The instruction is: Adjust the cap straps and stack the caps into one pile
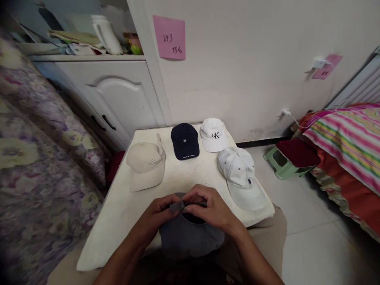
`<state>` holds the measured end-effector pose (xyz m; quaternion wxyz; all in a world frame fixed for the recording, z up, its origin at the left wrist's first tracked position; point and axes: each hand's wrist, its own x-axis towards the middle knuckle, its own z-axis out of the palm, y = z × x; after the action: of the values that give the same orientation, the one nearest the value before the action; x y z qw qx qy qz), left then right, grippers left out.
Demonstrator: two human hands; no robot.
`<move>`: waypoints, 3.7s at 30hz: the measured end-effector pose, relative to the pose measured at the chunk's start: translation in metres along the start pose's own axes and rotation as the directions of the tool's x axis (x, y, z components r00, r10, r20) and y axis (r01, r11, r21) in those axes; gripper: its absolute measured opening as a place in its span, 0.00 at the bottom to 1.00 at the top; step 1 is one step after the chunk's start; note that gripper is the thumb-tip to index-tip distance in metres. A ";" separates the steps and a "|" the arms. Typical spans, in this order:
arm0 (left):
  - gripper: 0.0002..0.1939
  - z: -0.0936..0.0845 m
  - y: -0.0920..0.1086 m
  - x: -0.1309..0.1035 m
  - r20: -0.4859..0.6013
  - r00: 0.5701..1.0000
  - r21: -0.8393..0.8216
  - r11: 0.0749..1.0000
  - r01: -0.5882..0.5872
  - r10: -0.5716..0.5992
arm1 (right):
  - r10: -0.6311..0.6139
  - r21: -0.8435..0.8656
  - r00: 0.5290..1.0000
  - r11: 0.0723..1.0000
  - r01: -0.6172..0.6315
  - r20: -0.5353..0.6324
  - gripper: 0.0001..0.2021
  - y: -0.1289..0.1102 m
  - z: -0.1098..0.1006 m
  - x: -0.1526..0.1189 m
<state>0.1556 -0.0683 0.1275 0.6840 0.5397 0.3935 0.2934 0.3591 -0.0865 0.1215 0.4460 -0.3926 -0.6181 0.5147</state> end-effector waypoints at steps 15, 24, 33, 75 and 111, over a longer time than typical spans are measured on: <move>0.15 0.007 -0.005 0.002 -0.042 0.996 0.069 0.995 -0.075 0.078 | -0.099 -0.143 0.995 0.985 0.098 0.001 0.12 -0.002 0.001 -0.002; 0.21 0.003 0.002 -0.009 -0.004 0.996 0.222 0.971 -0.089 0.092 | -0.079 -0.151 0.997 0.985 0.079 0.007 0.11 -0.002 0.000 -0.002; 0.11 0.007 -0.005 -0.009 -0.133 0.989 0.137 0.990 -0.045 0.064 | 0.036 -0.251 0.999 0.967 -0.035 -0.001 0.11 0.003 0.001 -0.004; 0.10 0.004 -0.017 -0.003 -0.213 0.977 -0.024 0.999 -0.029 0.023 | 0.049 -0.204 0.997 0.978 -0.035 0.061 0.09 0.002 0.012 -0.002; 0.11 -0.009 -0.032 -0.012 -0.251 0.968 -0.080 0.997 0.002 -0.022 | 0.202 0.168 0.974 0.961 -0.218 0.106 0.09 0.031 0.028 0.002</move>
<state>0.1411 -0.0812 0.0986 0.6511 0.4684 0.4683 0.3705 0.3330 -0.0876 0.0894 0.3948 -0.3914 -0.5431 0.6293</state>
